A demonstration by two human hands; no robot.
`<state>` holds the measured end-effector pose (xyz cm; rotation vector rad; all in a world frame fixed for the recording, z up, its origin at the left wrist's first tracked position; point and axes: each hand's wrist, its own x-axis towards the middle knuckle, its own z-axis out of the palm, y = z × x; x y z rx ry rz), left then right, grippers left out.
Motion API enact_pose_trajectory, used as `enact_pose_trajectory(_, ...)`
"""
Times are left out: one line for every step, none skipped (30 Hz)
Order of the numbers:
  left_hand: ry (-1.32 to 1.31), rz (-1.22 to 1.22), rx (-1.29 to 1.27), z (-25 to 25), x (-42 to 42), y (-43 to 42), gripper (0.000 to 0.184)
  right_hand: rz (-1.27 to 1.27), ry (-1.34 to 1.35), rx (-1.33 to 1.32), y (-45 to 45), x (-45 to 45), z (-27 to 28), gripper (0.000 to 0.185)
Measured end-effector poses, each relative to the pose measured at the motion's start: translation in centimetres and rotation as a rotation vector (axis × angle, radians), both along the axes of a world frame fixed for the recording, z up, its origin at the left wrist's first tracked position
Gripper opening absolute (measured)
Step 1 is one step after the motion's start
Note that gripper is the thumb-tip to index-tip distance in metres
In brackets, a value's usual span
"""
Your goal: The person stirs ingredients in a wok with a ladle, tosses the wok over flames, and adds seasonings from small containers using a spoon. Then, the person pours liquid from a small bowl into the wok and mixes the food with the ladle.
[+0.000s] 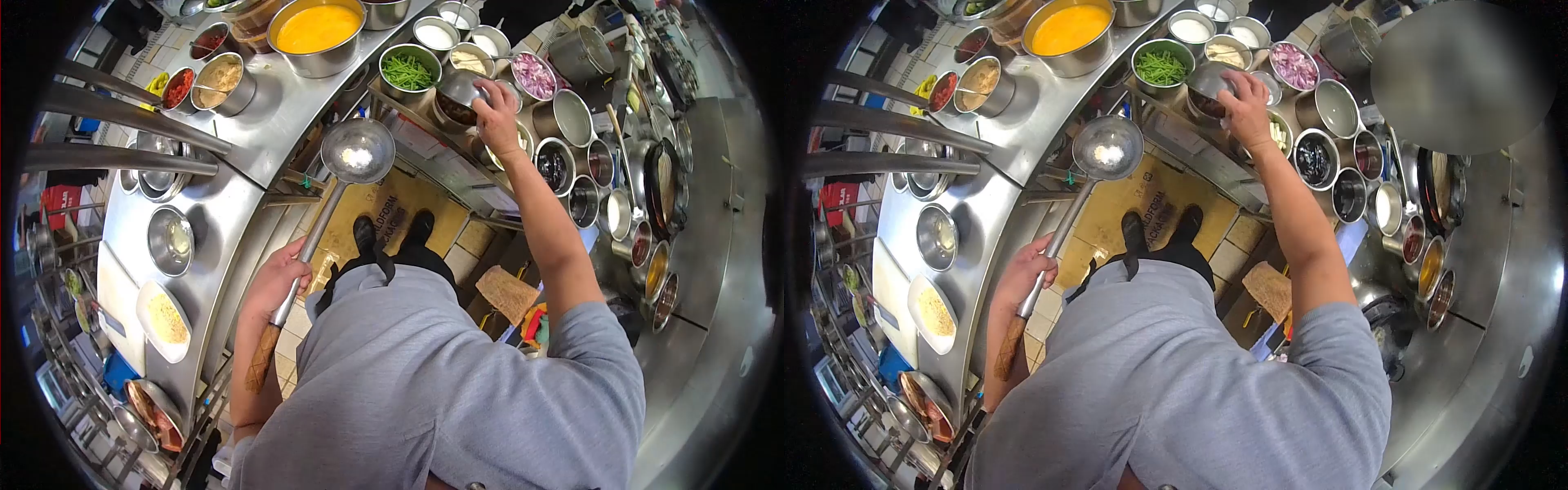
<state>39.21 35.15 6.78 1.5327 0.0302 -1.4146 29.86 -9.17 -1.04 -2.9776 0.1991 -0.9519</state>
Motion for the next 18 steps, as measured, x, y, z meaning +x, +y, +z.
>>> enact_pose_trajectory(-0.007, -0.003, -0.007, -0.1, 0.2, 0.0, 0.062, -0.003, -0.007, -0.007, -0.2, 0.2, 0.3, 0.019)
enact_pose_trajectory(-0.014, -0.018, -0.037, -0.3, 0.3, 0.0, 0.061, -0.009, -0.068, 0.016, -0.5, 0.6, 0.6, 0.020)
enact_pose_trajectory(-0.009, -0.038, -0.057, -0.4, 0.1, 0.4, 0.061, -0.020, -0.118, 0.049, -0.3, 0.4, 0.7, 0.021)
enact_pose_trajectory(-0.013, -0.034, -0.061, -0.5, 0.0, 0.5, 0.061, -0.016, -0.121, 0.046, -0.4, 0.6, 0.5, 0.021)
enact_pose_trajectory(-0.019, -0.039, -0.046, -0.5, -0.1, 0.6, 0.060, -0.029, -0.118, 0.080, -0.4, 0.5, -0.2, 0.021)
enact_pose_trajectory(-0.028, -0.048, -0.034, -0.4, 0.0, 0.6, 0.060, -0.046, -0.117, 0.112, -0.2, 0.3, -0.5, 0.021)
enact_pose_trajectory(-0.038, -0.053, -0.045, -0.1, 0.2, 0.5, 0.060, -0.059, -0.122, 0.136, -0.6, 0.5, -0.5, 0.021)
enact_pose_trajectory(-0.038, -0.046, -0.042, 0.2, 0.1, 0.4, 0.060, -0.116, -0.271, 0.230, -1.1, 0.8, -0.5, 0.027)
enact_pose_trajectory(-0.031, -0.045, -0.037, 0.4, -0.1, 0.5, 0.060, -0.184, -0.437, 0.386, -1.2, 0.9, 0.3, 0.029)
enact_pose_trajectory(-0.060, -0.056, -0.044, -0.1, -0.1, 0.8, 0.061, -0.311, -0.510, 0.469, -2.3, 0.5, -0.4, 0.029)
enact_pose_trajectory(-0.072, -0.062, -0.068, -0.4, -0.2, 0.9, 0.061, -0.436, -0.588, 0.551, -3.3, 0.2, -1.1, 0.028)
enact_pose_trajectory(-0.045, -0.055, -0.077, -0.7, -0.3, 1.1, 0.060, -0.511, -0.702, 0.946, -3.6, -0.1, -1.2, 0.025)
enact_pose_trajectory(-0.020, -0.046, -0.078, -0.9, -0.2, 1.4, 0.060, -0.444, -0.946, 1.247, -4.3, -0.3, -2.4, 0.019)
enact_pose_trajectory(-0.007, -0.056, -0.074, -1.6, -0.1, 2.0, 0.059, -0.375, -1.010, 1.487, -4.4, -1.0, -2.8, 0.017)
enact_pose_trajectory(-0.044, -0.059, -0.017, -1.0, -0.2, 1.8, 0.059, -0.419, -0.868, 1.696, -3.8, -2.2, -2.5, 0.017)
enact_pose_trajectory(0.005, 0.008, 0.007, -2.4, -0.4, 2.5, 0.059, -0.393, -0.619, 1.734, -3.1, -3.1, -2.2, 0.022)
enact_pose_trajectory(0.062, 0.029, -0.039, -5.0, -0.2, 3.7, 0.058, -0.452, -0.556, 1.894, 2.0, -1.4, 2.6, 0.026)
enact_pose_trajectory(0.132, 0.022, -0.060, -4.7, 0.3, 3.9, 0.057, -0.465, -0.343, 1.877, 4.0, -0.4, 3.0, 0.028)
